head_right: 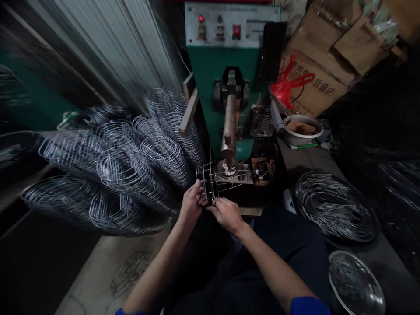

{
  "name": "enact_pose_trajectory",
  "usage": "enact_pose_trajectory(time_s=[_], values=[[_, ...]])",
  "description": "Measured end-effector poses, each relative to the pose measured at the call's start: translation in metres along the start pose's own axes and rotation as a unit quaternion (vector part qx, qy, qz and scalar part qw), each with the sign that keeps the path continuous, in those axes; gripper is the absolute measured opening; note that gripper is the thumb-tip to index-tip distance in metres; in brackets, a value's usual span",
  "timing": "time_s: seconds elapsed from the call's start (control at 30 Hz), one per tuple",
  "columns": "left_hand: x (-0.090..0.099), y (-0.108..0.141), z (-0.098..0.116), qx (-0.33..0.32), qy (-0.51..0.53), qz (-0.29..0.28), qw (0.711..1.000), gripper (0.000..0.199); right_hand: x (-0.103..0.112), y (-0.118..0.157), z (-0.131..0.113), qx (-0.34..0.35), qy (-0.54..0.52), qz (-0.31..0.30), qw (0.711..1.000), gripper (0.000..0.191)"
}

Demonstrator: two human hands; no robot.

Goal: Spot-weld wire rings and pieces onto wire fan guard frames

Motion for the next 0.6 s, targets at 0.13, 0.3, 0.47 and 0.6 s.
enact_pose_trajectory(time_s=[0.13, 0.3, 0.47, 0.6], values=[[-0.001, -0.005, -0.003, 0.021, 0.016, -0.004, 1.0, 0.05, 0.001, -0.003, 0.001, -0.006, 0.003, 0.006, 1.0, 0.032], [0.0, -0.009, -0.007, 0.016, 0.02, -0.006, 1.0, 0.049, -0.003, -0.007, 0.007, -0.009, 0.013, 0.003, 1.0, 0.03], [0.003, -0.015, -0.007, -0.002, 0.01, 0.003, 1.0, 0.049, -0.008, -0.011, 0.011, -0.002, 0.014, 0.008, 1.0, 0.03], [0.003, -0.019, -0.008, -0.006, 0.004, -0.002, 1.0, 0.048, -0.009, -0.014, 0.013, -0.008, 0.018, 0.01, 1.0, 0.029]])
Point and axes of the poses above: each hand's wrist, its own y-axis away from the middle knuckle, its own x-axis out of the back of the hand, z = x × y, the point moved 9 cm from there along -y, towards the middle knuckle, and after that the axes turned 9 degrees about -x, right-handed, at the moved point
